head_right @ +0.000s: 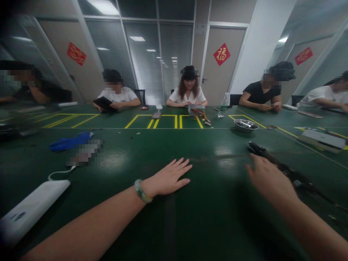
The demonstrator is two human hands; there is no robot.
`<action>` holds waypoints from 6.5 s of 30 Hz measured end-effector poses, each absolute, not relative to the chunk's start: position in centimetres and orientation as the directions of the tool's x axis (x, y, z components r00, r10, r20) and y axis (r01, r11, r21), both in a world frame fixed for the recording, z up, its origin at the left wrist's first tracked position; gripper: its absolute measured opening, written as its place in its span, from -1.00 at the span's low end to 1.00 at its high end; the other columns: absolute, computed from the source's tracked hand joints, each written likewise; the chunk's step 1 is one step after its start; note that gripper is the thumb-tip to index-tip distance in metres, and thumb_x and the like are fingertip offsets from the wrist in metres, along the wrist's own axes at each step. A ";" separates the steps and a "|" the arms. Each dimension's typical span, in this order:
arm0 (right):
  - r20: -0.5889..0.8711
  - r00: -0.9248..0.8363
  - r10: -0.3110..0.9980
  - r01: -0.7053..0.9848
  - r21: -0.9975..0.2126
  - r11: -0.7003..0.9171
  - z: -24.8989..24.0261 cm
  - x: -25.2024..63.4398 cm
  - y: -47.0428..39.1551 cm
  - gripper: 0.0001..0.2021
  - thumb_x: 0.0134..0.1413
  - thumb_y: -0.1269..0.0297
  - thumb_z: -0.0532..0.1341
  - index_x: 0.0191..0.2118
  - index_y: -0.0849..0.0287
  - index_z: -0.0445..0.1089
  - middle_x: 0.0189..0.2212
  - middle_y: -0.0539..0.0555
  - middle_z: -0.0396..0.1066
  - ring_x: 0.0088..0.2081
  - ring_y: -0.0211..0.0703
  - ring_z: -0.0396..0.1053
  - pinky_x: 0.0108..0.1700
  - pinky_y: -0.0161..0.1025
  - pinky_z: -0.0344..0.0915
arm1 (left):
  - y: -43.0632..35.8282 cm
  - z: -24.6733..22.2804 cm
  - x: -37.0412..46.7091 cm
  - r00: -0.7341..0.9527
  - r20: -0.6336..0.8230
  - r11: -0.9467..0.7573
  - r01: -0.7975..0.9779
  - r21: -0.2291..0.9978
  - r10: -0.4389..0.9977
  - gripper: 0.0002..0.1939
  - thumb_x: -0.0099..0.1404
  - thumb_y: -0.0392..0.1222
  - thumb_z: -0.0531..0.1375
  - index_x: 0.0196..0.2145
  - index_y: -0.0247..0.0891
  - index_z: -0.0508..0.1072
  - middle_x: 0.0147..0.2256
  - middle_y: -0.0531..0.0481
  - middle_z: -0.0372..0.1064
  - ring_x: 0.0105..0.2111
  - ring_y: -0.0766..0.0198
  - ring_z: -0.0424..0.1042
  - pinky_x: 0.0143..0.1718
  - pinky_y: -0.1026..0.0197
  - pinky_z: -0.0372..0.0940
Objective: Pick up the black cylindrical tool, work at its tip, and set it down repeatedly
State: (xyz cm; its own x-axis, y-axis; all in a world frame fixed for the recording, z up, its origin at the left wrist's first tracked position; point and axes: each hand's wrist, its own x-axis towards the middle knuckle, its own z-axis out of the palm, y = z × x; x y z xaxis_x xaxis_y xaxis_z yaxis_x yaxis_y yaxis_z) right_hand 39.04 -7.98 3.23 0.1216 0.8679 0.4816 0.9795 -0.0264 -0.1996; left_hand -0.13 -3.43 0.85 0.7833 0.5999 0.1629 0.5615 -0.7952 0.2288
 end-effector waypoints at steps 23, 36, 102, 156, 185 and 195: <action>0.198 -0.641 0.742 0.612 -0.452 0.649 1.9 14.8 -5.9 -0.55 0.34 0.06 -0.06 0.27 -0.02 0.14 0.27 0.00 0.06 0.29 -0.07 -0.05 0.31 0.01 -0.09 | -4.0 1.1 0.8 0.797 0.057 -0.794 0.590 0.148 0.602 -0.40 0.41 -0.12 -0.07 0.34 -0.23 -0.08 0.36 -0.01 -0.28 0.34 0.07 -0.31 0.34 0.03 -0.27; 0.193 0.806 0.560 0.591 -0.313 -0.743 2.1 44.6 -1.8 0.13 -0.28 -0.29 0.31 0.28 0.50 0.04 0.12 0.81 -0.05 0.21 0.53 -0.07 0.00 0.33 -0.06 | -3.4 1.2 -0.3 0.790 0.105 -0.780 0.558 0.284 0.604 -0.39 0.44 0.19 -0.21 0.34 -0.06 -0.12 0.36 0.02 -0.29 0.35 0.10 -0.30 0.30 -0.09 -0.24; 0.041 -0.047 0.998 0.979 -0.198 0.055 4.5 24.6 -6.1 -0.83 0.25 0.17 0.08 -0.20 0.09 0.35 -0.31 0.05 0.44 -0.30 -0.09 0.40 -0.37 -0.26 0.13 | -3.0 5.5 -4.1 0.632 0.077 -0.636 0.769 0.065 0.771 -0.62 0.31 -0.06 0.18 0.06 -0.09 0.26 -0.14 -0.04 0.38 -0.17 0.13 0.41 -0.19 0.12 0.28; 0.332 -0.379 0.864 0.882 -0.153 0.446 2.1 21.7 -5.9 -0.88 0.18 0.38 0.18 -0.25 0.11 0.48 -0.32 -0.02 0.44 -0.30 -0.23 0.37 -0.25 -0.29 0.23 | -4.2 2.7 1.5 0.633 0.388 -0.725 0.669 0.160 0.670 -0.90 0.31 -0.22 0.15 -0.19 -0.18 0.39 -0.18 0.03 0.34 -0.18 0.22 0.35 -0.14 0.13 0.27; 0.416 -0.496 0.762 0.838 -0.001 0.546 1.8 21.3 -5.3 -0.84 0.23 0.36 0.14 -0.26 0.15 0.49 -0.13 0.07 0.46 -0.11 -0.15 0.37 -0.03 -0.21 0.29 | -4.2 2.7 1.8 0.571 0.404 -0.680 0.703 0.208 0.714 -0.69 0.29 -0.20 0.18 -0.01 -0.14 0.29 -0.12 0.01 0.40 -0.12 0.17 0.41 -0.06 0.08 0.29; 0.263 -0.535 0.803 0.836 0.029 0.548 1.6 21.3 -4.0 -0.86 0.24 0.41 0.10 -0.19 0.22 0.40 -0.23 0.14 0.46 -0.15 -0.09 0.42 -0.05 -0.15 0.32 | -4.5 3.1 1.4 0.605 0.428 -0.723 0.661 0.201 0.672 -0.60 0.28 -0.22 0.19 0.06 -0.17 0.25 -0.03 -0.03 0.37 -0.02 0.16 0.36 0.06 0.04 0.23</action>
State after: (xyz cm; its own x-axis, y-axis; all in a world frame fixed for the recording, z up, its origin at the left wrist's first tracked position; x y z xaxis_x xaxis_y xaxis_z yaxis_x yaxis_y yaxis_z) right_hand 21.32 -4.03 1.57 -0.5352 0.8028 0.2628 0.8360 0.5479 0.0290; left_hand 1.40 -4.54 3.07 0.6048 0.6718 0.4276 0.6609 -0.7230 0.2010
